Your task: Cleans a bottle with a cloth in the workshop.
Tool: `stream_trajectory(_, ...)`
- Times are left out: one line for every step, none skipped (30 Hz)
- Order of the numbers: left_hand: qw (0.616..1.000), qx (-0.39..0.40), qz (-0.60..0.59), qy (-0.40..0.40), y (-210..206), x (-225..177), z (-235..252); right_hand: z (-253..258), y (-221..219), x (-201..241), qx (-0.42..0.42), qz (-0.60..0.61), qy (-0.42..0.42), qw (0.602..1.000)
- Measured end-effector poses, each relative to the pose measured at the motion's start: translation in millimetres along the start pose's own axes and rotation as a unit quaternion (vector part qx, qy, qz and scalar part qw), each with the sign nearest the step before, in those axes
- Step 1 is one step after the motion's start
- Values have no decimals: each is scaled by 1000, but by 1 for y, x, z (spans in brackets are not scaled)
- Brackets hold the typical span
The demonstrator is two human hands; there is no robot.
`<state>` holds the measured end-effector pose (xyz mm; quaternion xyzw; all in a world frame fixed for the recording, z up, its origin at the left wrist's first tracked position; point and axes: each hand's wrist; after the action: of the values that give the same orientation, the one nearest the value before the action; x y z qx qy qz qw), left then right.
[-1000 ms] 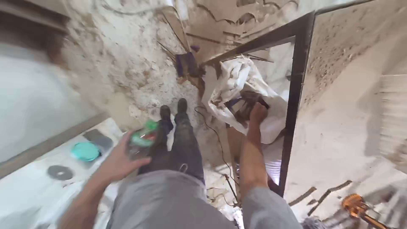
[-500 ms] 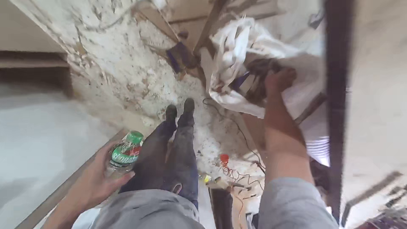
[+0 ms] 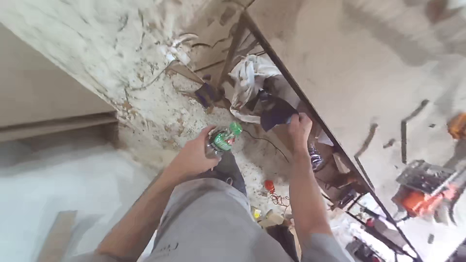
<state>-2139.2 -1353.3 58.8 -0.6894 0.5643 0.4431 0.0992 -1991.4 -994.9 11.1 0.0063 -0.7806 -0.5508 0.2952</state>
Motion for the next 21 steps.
stream_trajectory(1000, 9, 13, -12, 1, -5, -5, -13, 5, -1, -12, 42, -16, 999)
stream_trajectory(999, 10, 25, -28, 2, -8, -7, -20, 9, 1, -27, 68, -31, 997)
stream_trajectory(999, 13, 28, -37, 3, -11, -9, -24, 10, 1, -33, 75, -52, 995)
stream_trajectory(999, 15, 30, -43, 2, -9, -14, -29, 6, -5, -26, 73, -84, 993)
stream_trajectory(998, 22, 34, -38, 0, -5, -21, -34, -4, -17, -17, 79, -126, 989)
stream_trajectory(998, 28, 40, -34, 1, 0, -25, -35, -14, -27, -9, 100, -171, 980)
stream_trajectory(998, 32, 45, -33, 1, 6, -28, -35, -23, -35, -8, 133, -218, 967)
stream_trajectory(998, 31, 47, -34, 2, 13, -31, -34, -28, -40, -8, 182, -263, 948)
stream_trajectory(998, 29, 46, -33, 3, 20, -33, -32, -30, -41, -9, 256, -306, 917)
stream_trajectory(999, 29, 39, -25, 3, 26, -37, -34, -28, -39, -13, 351, -341, 872)
stream_trajectory(999, 26, 30, -17, 3, 34, -42, -37, -23, -35, -13, 440, -361, 822)
stream_trajectory(999, 23, 21, -9, 4, 41, -45, -40, -16, -26, -16, 510, -362, 780)
stream_trajectory(1000, 15, 15, -3, 5, 48, -47, -43, -8, -15, -19, 554, -345, 757)
stream_trajectory(1000, 8, 9, 1, 5, 55, -49, -48, -1, -5, -17, 563, -316, 763)
stream_trajectory(1000, 4, 11, 4, 7, 59, -50, -55, 6, 5, -13, 536, -278, 797)
stream_trajectory(1000, 4, 21, 3, 11, 59, -51, -62, 13, 16, -8, 465, -231, 854)
stream_trajectory(999, 5, 35, -5, 15, 55, -50, -71, 20, 28, -11, 373, -180, 910)
stream_trajectory(999, 11, 48, -16, 18, 46, -48, -79, 31, 39, -9, 298, -127, 946)
stream_trajectory(997, 21, 61, -33, 20, 34, -45, -87, 42, 51, -5, 252, -79, 964)
stream_trajectory(995, 34, 75, -55, 21, 18, -41, -94, 53, 61, -2, 231, -39, 972)
stream_trajectory(992, 45, 86, -83, 22, 0, -36, -98, 62, 70, -3, 228, 0, 974)
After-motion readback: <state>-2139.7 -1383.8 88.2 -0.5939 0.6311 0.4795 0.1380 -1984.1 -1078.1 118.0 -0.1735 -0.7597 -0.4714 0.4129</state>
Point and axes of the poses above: each hand's wrist, its own z-axis towards the middle knuckle, its own y-axis out of the back of the hand, x = y × z, and after that the axes turned 3 degrees about -x, right-handed
